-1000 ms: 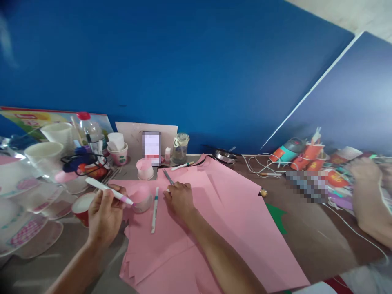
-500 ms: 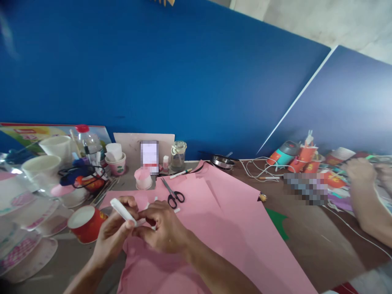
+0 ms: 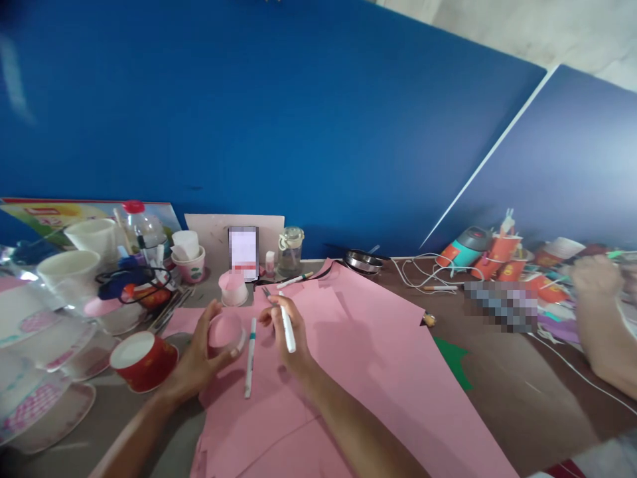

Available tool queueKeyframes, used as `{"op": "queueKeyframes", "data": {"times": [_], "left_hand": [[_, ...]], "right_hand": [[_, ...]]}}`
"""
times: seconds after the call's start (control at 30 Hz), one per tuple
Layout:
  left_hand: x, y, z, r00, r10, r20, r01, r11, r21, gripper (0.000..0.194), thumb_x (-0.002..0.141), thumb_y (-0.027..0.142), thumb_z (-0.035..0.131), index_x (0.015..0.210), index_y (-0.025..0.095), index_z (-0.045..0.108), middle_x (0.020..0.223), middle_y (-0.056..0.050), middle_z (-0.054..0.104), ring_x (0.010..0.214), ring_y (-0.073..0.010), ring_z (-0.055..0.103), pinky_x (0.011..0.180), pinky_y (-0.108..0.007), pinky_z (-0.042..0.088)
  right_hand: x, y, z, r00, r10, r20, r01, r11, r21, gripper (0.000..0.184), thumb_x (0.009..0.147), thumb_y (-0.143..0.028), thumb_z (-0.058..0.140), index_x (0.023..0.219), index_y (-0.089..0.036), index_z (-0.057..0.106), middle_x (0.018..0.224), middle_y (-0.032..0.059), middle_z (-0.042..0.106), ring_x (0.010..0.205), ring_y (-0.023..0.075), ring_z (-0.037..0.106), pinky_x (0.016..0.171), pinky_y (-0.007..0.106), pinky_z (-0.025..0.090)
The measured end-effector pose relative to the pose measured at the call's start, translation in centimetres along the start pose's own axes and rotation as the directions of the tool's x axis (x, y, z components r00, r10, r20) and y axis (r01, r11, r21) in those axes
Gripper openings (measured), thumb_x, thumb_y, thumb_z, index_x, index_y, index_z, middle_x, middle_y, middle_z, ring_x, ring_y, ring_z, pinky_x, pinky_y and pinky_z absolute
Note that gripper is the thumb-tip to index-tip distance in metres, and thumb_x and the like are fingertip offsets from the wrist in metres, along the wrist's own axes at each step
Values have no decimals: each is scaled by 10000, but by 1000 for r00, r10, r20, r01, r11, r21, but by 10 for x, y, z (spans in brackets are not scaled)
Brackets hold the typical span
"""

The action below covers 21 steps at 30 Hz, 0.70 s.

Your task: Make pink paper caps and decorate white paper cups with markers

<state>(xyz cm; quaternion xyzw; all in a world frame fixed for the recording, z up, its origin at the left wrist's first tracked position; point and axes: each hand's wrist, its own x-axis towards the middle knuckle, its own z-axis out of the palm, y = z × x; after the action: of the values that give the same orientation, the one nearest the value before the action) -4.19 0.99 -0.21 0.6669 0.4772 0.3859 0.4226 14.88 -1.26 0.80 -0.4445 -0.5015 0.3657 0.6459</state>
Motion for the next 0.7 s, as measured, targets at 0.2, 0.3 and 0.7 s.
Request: {"op": "queueKeyframes", "data": {"times": [0.2, 0.3, 0.7], "left_hand": [[-1, -1, 6, 999, -49, 17, 47, 997, 64, 985, 730, 326, 653, 1512, 211, 66, 1533, -168, 269, 1430, -316, 228, 1140, -510, 216], [0, 0, 8, 993, -117, -34, 118, 991, 59, 950, 737, 308, 631, 1508, 201, 87, 1522, -171, 291, 1427, -317, 233, 1132, -510, 228], [0, 5, 13, 978, -203, -46, 138, 797, -588, 674, 728, 437, 729, 1312, 186, 504, 1028, -95, 719, 948, -262, 663, 742, -308, 528]], "right_hand": [[-10, 20, 5, 981, -59, 184, 99, 971, -217, 268, 886, -243, 509, 1153, -228, 518, 1067, 87, 668, 988, 212, 649, 843, 374, 522], [-13, 25, 7, 973, -46, 228, 119, 941, -318, 345, 834, -185, 549, 1176, -223, 525, 1125, 102, 659, 1032, 233, 640, 871, 392, 521], [-15, 13, 8, 959, 27, 283, 40, 973, -228, 524, 798, -296, 679, 1265, -212, 457, 1120, 114, 648, 984, 236, 638, 836, 374, 522]]}}
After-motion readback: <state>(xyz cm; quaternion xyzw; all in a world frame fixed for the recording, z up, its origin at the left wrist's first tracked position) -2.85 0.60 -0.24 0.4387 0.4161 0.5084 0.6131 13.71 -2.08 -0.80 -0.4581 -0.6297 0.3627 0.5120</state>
